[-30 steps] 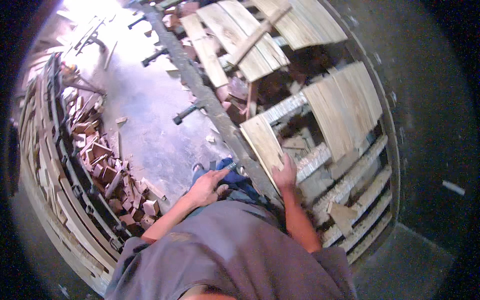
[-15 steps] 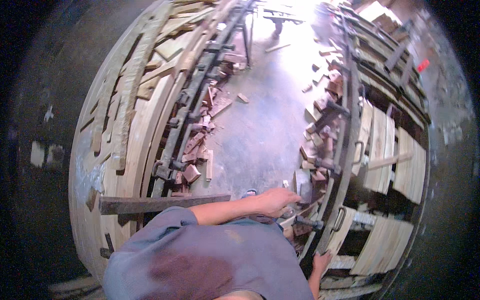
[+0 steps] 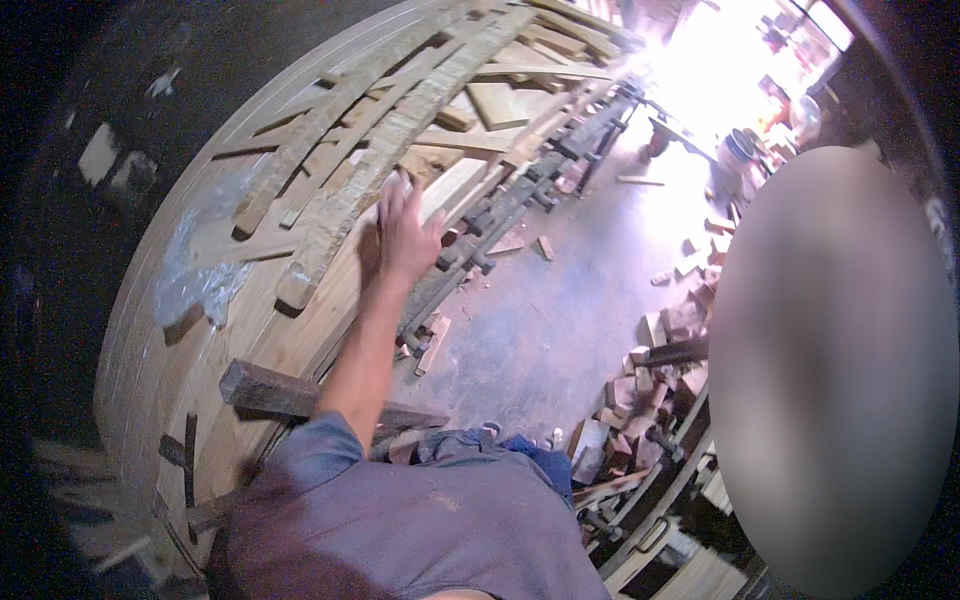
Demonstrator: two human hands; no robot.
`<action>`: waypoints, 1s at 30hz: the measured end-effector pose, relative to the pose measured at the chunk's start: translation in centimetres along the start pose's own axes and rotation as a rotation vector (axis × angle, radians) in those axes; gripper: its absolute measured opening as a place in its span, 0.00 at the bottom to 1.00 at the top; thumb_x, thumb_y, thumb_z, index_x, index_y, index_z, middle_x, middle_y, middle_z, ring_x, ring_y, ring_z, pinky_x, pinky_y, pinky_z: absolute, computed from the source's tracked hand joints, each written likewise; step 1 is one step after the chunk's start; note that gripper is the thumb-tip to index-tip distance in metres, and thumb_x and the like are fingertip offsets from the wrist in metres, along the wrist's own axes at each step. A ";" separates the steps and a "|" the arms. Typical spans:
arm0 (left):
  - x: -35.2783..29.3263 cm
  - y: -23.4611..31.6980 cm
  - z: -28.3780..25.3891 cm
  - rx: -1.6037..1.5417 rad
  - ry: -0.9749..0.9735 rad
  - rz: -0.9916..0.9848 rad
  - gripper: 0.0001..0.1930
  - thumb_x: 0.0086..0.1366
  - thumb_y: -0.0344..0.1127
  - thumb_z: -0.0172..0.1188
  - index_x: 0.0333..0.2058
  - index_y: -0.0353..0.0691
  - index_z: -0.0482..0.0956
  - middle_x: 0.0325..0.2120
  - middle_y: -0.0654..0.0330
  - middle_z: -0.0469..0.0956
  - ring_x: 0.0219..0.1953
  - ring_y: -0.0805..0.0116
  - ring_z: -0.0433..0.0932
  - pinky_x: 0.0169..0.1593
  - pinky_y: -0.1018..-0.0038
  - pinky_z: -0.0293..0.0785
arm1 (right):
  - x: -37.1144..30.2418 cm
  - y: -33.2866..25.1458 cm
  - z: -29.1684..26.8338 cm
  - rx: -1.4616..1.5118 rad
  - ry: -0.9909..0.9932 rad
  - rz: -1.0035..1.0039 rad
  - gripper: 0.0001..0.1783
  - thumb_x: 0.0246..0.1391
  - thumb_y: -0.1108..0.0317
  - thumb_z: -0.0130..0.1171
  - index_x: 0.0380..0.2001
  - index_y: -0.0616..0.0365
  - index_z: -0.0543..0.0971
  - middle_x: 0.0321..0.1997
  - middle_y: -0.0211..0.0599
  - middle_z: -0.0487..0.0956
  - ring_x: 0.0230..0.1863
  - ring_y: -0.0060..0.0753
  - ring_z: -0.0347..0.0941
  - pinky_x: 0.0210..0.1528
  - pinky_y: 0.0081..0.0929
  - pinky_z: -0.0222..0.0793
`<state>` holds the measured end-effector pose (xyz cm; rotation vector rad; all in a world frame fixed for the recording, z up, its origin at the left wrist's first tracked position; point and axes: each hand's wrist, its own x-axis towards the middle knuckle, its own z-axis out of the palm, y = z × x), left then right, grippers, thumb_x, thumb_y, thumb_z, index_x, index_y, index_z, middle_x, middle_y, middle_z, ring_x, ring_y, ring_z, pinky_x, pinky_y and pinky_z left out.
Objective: The person picks up wooden planks from a pile and stacks them on a workbench. They repeatedly lift, align, and place the planks into a growing stack, occasionally moving to different areas to gather more pieces.
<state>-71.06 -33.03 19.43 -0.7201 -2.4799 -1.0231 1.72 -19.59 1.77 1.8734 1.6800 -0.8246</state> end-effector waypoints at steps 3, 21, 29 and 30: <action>6.4 -5.3 -0.9 0.334 -0.051 -0.096 0.36 0.65 0.47 0.66 0.68 0.42 0.65 0.71 0.38 0.56 0.73 0.34 0.52 0.72 0.43 0.53 | 1.9 -4.3 -0.8 -0.050 -0.040 -0.092 0.31 0.53 0.58 0.64 0.56 0.63 0.69 0.61 0.63 0.69 0.62 0.64 0.69 0.63 0.49 0.66; 11.2 -8.1 2.8 0.676 -0.278 -0.424 0.37 0.71 0.51 0.59 0.74 0.55 0.58 0.65 0.42 0.67 0.69 0.40 0.63 0.70 0.47 0.58 | 24.2 -51.7 -14.6 0.108 0.011 -1.065 0.25 0.54 0.70 0.63 0.56 0.67 0.79 0.44 0.52 0.86 0.43 0.43 0.83 0.50 0.37 0.78; 8.2 -4.3 0.8 0.412 -0.292 -0.508 0.35 0.67 0.44 0.65 0.70 0.48 0.65 0.59 0.45 0.70 0.62 0.44 0.67 0.64 0.50 0.63 | 10.6 -72.9 -17.2 0.128 -0.308 -1.262 0.27 0.62 0.75 0.61 0.64 0.68 0.73 0.62 0.53 0.79 0.63 0.41 0.76 0.67 0.33 0.68; 7.8 -3.9 1.4 0.403 -0.285 -0.500 0.35 0.66 0.45 0.65 0.69 0.48 0.66 0.60 0.44 0.69 0.63 0.43 0.66 0.66 0.50 0.62 | 10.1 -73.8 -16.5 0.137 -0.326 -1.276 0.27 0.62 0.75 0.61 0.64 0.68 0.73 0.62 0.52 0.79 0.63 0.41 0.76 0.67 0.33 0.68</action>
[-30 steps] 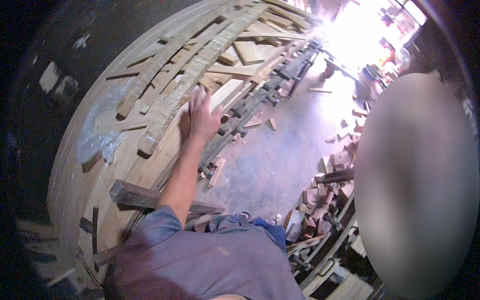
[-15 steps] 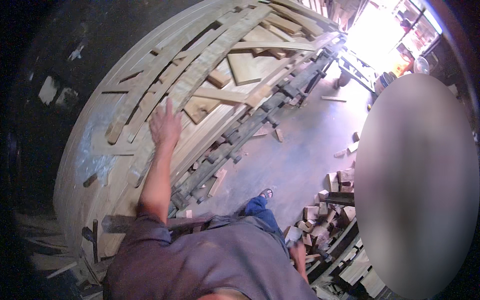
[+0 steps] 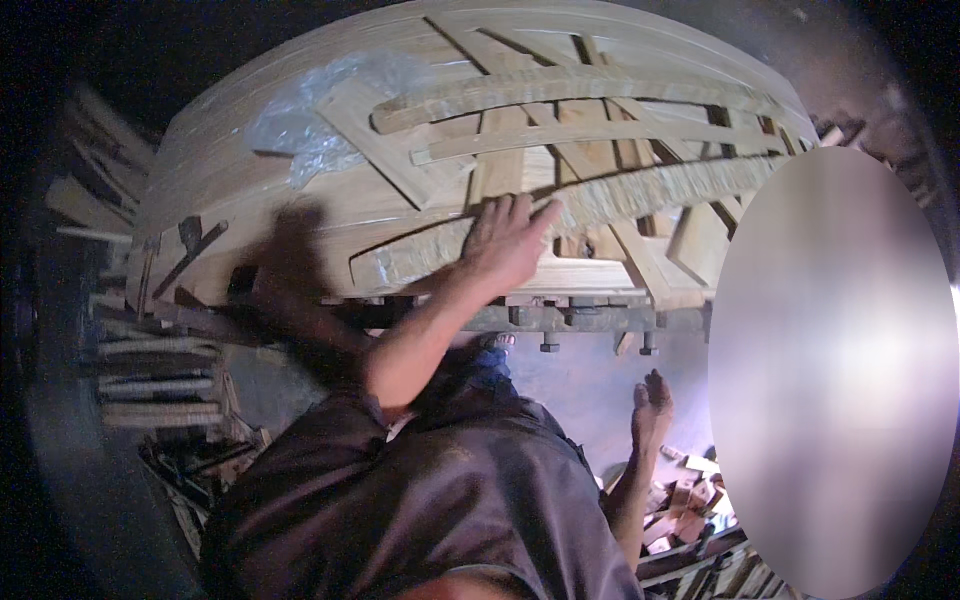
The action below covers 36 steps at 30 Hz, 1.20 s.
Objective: The person picks up wooden planks from a pile and stacks them on a workbench. They repeatedly lift, align, and place the planks into a growing stack, occasionally moving to different areas to gather more pieces.
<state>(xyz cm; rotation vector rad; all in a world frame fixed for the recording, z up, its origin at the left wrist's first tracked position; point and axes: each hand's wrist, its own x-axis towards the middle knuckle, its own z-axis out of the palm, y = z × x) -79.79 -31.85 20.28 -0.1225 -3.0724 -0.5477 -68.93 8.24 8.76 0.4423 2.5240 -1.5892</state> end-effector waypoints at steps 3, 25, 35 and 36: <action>-1.5 -0.1 -0.6 -0.206 0.136 0.016 0.37 0.63 0.46 0.68 0.68 0.46 0.67 0.64 0.44 0.68 0.68 0.42 0.63 0.71 0.52 0.58 | 1.5 -1.3 3.9 0.029 -0.099 -0.042 0.27 0.62 0.74 0.61 0.64 0.69 0.73 0.62 0.51 0.80 0.63 0.40 0.76 0.67 0.33 0.68; 6.0 2.5 -1.9 -0.252 0.198 0.165 0.35 0.61 0.42 0.71 0.63 0.31 0.71 0.66 0.39 0.66 0.68 0.39 0.63 0.71 0.51 0.58 | 13.4 -11.4 0.7 0.059 0.486 -0.067 0.27 0.58 0.69 0.64 0.59 0.70 0.77 0.56 0.51 0.83 0.58 0.39 0.79 0.61 0.30 0.72; 17.8 12.8 1.8 -0.093 -0.047 0.103 0.42 0.56 0.39 0.74 0.68 0.42 0.65 0.58 0.42 0.72 0.63 0.44 0.69 0.63 0.54 0.68 | 19.1 -18.6 4.9 -0.563 0.354 -0.291 0.40 0.43 0.57 0.66 0.57 0.68 0.68 0.61 0.78 0.62 0.65 0.74 0.59 0.67 0.62 0.56; 17.9 13.0 2.3 -0.059 0.022 0.134 0.44 0.54 0.37 0.76 0.69 0.40 0.65 0.53 0.42 0.75 0.58 0.43 0.73 0.60 0.55 0.71 | 19.4 -18.6 4.2 -0.547 0.322 -0.271 0.39 0.43 0.57 0.66 0.56 0.67 0.68 0.60 0.77 0.63 0.63 0.73 0.61 0.66 0.61 0.57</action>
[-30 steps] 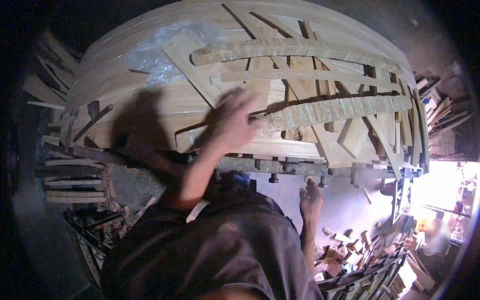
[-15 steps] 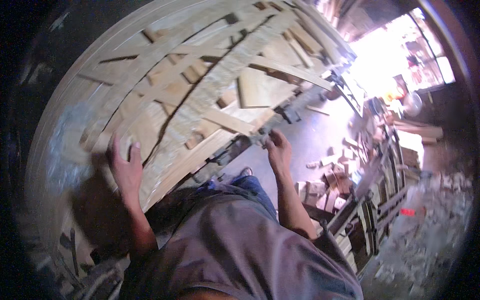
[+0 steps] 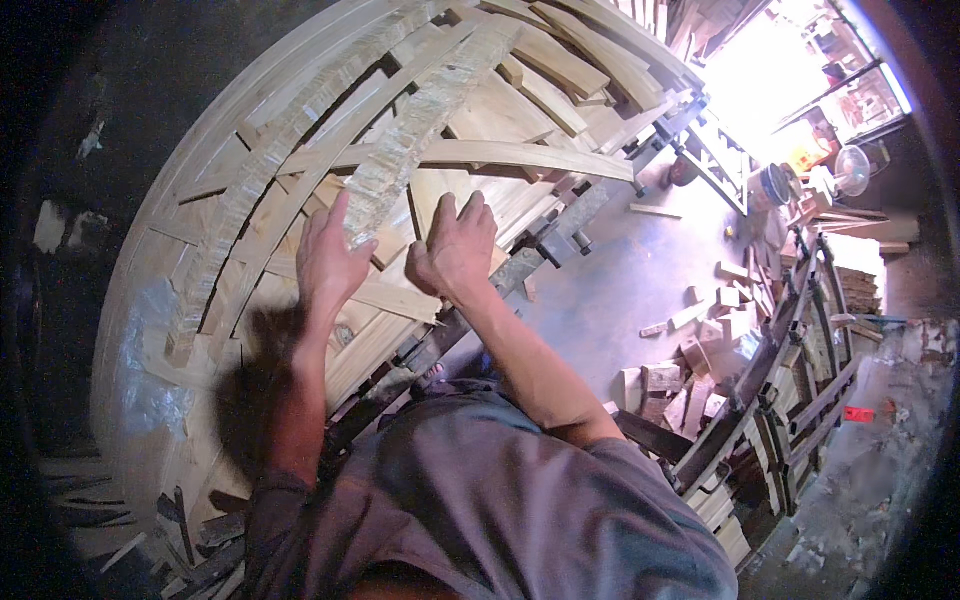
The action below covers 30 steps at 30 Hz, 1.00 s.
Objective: The person picks up wooden planks from a pile and stacks them on a workbench. They repeatedly lift, align, and place the planks into a growing stack, occasionally moving to different areas to gather more pieces.
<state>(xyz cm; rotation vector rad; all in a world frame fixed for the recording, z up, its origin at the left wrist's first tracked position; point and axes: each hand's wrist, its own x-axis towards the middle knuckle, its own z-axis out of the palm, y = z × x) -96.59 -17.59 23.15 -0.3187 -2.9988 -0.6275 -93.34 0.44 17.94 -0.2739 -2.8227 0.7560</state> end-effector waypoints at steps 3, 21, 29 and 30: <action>-0.1 -1.6 1.2 -0.109 0.138 0.087 0.46 0.51 0.34 0.76 0.68 0.35 0.65 0.50 0.41 0.78 0.54 0.40 0.76 0.58 0.54 0.72 | 0.5 2.7 -0.3 -0.074 0.149 -0.099 0.42 0.35 0.62 0.70 0.57 0.62 0.69 0.52 0.63 0.66 0.50 0.63 0.66 0.54 0.56 0.64; 2.7 -3.9 1.2 0.199 0.218 -0.052 0.41 0.51 0.34 0.77 0.65 0.37 0.70 0.59 0.49 0.74 0.63 0.46 0.68 0.69 0.55 0.63 | 5.0 14.7 -8.0 1.008 -0.493 0.567 0.13 0.53 0.66 0.74 0.26 0.62 0.80 0.19 0.33 0.76 0.14 0.27 0.67 0.16 0.30 0.59; 3.2 -5.1 0.6 0.249 0.314 -0.047 0.41 0.52 0.40 0.77 0.65 0.40 0.73 0.64 0.45 0.70 0.69 0.44 0.61 0.72 0.53 0.57 | -6.0 15.8 -13.9 1.215 -0.331 0.568 0.09 0.52 0.70 0.68 0.33 0.65 0.83 0.26 0.35 0.80 0.17 0.23 0.71 0.17 0.20 0.62; 2.9 -4.9 1.2 0.254 0.357 0.012 0.38 0.54 0.40 0.76 0.64 0.39 0.74 0.63 0.45 0.70 0.68 0.44 0.61 0.71 0.51 0.58 | -9.4 18.5 -14.1 1.194 -0.388 0.643 0.09 0.51 0.72 0.68 0.35 0.65 0.83 0.29 0.35 0.81 0.21 0.23 0.73 0.18 0.18 0.63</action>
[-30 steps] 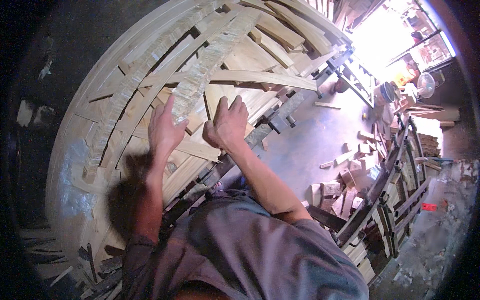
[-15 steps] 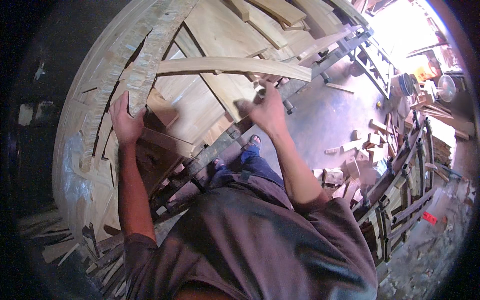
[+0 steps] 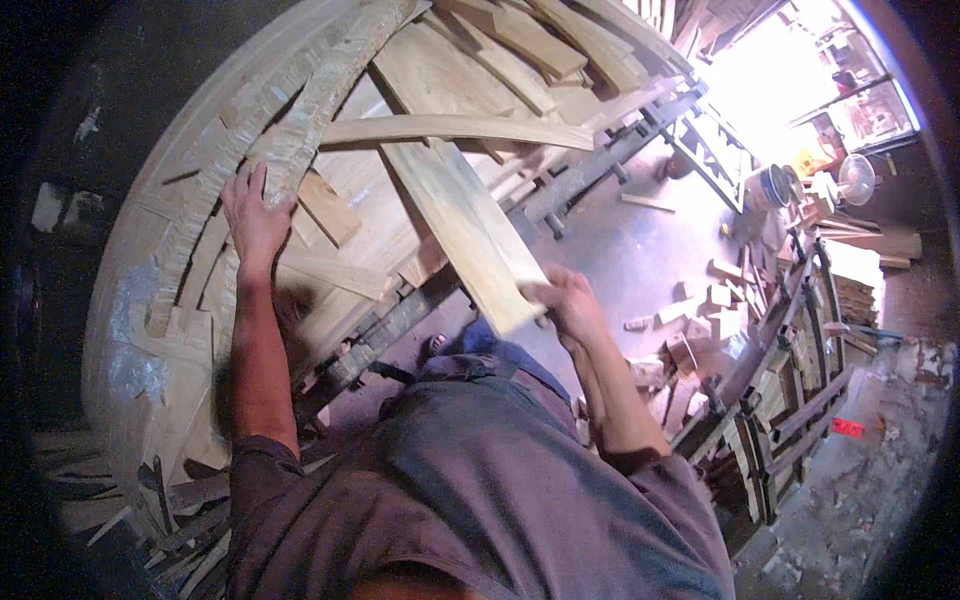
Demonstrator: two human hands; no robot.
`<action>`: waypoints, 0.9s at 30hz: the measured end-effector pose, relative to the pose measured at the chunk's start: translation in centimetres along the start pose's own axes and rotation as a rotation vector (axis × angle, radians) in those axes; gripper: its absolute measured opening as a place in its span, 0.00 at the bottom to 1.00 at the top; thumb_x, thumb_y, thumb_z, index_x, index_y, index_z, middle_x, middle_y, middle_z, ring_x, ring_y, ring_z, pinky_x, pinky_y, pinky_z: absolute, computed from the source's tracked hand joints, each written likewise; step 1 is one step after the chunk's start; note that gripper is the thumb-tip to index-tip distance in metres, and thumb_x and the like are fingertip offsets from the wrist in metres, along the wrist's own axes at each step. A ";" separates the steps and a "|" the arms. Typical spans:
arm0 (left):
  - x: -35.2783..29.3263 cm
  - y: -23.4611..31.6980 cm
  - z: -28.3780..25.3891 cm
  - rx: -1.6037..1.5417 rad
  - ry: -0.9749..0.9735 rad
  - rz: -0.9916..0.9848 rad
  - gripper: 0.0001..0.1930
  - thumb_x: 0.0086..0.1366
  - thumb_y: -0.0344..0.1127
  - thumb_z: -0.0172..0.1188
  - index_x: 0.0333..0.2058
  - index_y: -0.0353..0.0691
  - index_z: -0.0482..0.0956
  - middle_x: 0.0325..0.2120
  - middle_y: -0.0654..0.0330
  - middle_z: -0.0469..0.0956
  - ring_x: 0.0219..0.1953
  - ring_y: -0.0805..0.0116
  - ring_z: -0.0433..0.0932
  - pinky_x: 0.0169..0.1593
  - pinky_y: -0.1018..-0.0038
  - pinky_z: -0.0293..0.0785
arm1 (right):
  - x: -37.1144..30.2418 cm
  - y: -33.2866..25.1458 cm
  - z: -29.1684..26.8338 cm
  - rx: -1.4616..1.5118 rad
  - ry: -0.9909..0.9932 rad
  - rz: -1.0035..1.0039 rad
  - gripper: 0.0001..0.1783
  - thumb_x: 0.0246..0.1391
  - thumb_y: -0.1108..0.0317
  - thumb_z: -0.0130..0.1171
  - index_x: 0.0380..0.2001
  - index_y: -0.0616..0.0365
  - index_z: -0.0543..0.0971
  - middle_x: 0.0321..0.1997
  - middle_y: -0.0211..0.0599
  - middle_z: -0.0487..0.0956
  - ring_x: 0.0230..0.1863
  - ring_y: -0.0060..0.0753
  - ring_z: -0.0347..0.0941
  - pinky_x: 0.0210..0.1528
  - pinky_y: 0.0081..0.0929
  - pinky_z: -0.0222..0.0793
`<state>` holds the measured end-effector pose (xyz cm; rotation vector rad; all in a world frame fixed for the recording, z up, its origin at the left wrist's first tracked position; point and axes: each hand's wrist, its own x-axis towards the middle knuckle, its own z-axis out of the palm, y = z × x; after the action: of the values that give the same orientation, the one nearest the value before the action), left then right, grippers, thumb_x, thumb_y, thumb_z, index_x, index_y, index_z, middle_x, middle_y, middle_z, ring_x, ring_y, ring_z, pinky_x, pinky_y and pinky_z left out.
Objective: The person picks up wooden planks from a pile and stacks them on a workbench. They repeatedly lift, align, and place the planks into a growing stack, occasionally moving to different areas to gather more pieces.
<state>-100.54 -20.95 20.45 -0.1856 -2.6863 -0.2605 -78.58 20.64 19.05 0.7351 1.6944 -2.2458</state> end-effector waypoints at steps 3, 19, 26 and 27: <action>-3.1 1.0 1.3 -0.175 0.155 -0.032 0.36 0.55 0.40 0.76 0.61 0.36 0.75 0.61 0.44 0.72 0.67 0.44 0.62 0.70 0.51 0.60 | -6.9 2.8 -1.9 0.074 0.028 0.067 0.09 0.51 0.72 0.68 0.36 0.62 0.82 0.28 0.31 0.82 0.22 0.20 0.72 0.21 0.18 0.63; -18.5 26.4 -2.2 -2.669 -0.925 -0.691 0.62 0.54 0.80 0.60 0.75 0.41 0.51 0.71 0.31 0.55 0.70 0.30 0.60 0.72 0.37 0.56 | -19.0 -0.3 -2.6 -1.357 0.202 -1.070 0.16 0.43 0.70 0.72 0.38 0.56 0.83 0.43 0.39 0.83 0.48 0.43 0.77 0.46 0.42 0.72; -15.3 28.9 -2.4 -2.600 -0.584 -0.503 0.66 0.51 0.85 0.56 0.74 0.40 0.47 0.69 0.31 0.56 0.68 0.29 0.62 0.70 0.35 0.59 | -19.3 3.7 -7.0 -1.064 0.416 -0.791 0.37 0.47 0.78 0.66 0.64 0.55 0.72 0.71 0.55 0.65 0.73 0.62 0.59 0.75 0.53 0.52; -15.0 29.1 -2.6 -2.506 -0.540 -0.443 0.67 0.52 0.87 0.51 0.74 0.37 0.46 0.69 0.33 0.57 0.68 0.31 0.63 0.70 0.36 0.60 | -19.0 4.7 -7.9 -0.993 0.453 -0.734 0.41 0.45 0.80 0.68 0.66 0.57 0.70 0.71 0.55 0.65 0.73 0.61 0.59 0.75 0.51 0.53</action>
<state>-81.09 5.50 20.77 -0.2877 -0.8252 -3.4642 -58.29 24.53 23.47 0.3870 3.2732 -1.1600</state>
